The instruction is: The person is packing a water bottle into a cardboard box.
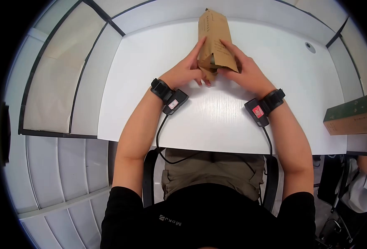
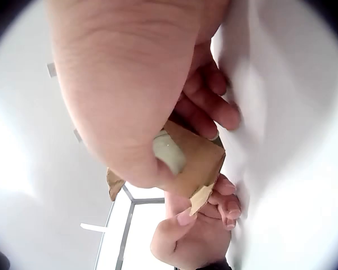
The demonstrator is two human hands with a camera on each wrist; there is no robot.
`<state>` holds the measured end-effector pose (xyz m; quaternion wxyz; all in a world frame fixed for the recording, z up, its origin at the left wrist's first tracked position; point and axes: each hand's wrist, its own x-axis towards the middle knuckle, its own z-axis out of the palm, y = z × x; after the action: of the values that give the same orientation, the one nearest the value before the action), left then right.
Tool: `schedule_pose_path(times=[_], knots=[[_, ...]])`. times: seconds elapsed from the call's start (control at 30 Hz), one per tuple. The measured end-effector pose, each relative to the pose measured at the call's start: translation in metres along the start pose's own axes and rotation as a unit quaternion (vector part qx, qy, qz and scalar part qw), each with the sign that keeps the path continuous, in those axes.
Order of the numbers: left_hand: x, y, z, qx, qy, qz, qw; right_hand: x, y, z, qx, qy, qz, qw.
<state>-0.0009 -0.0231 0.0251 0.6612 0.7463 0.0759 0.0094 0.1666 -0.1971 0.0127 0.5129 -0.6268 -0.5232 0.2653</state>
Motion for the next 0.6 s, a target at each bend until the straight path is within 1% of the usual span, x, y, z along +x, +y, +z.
schedule_pose_path(times=[0.03,0.07,0.13,0.17,0.27,0.37,0.43,0.53,0.6], knots=[[0.0,0.001,0.001,-0.007,0.007,-0.001,1.0,0.0,0.0,0.0,0.021,-0.007,-0.008,1.0],[0.0,0.003,0.002,-0.013,0.013,-0.001,1.0,-0.001,-0.001,0.0,0.024,-0.009,0.003,1.0],[-0.001,0.008,0.007,0.018,0.045,-0.01,0.999,-0.001,-0.008,0.0,0.03,-0.014,0.026,0.999],[-0.001,0.011,0.009,0.034,0.06,-0.015,0.997,-0.001,-0.01,0.0,0.026,-0.015,0.037,0.999],[0.003,0.021,0.018,0.069,0.117,-0.064,0.989,0.001,-0.012,0.0,0.005,-0.018,0.063,0.998],[0.003,0.022,0.024,0.093,0.147,-0.085,0.981,0.002,-0.014,0.001,-0.032,-0.017,0.074,0.997],[0.005,0.012,0.017,0.068,0.122,-0.068,0.988,0.001,-0.02,0.001,-0.048,-0.009,0.084,0.995],[0.005,0.003,0.007,0.008,0.086,-0.042,0.995,0.0,-0.013,0.0,-0.007,-0.013,0.068,0.998],[0.004,0.003,0.006,-0.014,0.075,-0.038,0.996,0.0,-0.013,-0.001,-0.004,-0.013,0.081,0.997]])
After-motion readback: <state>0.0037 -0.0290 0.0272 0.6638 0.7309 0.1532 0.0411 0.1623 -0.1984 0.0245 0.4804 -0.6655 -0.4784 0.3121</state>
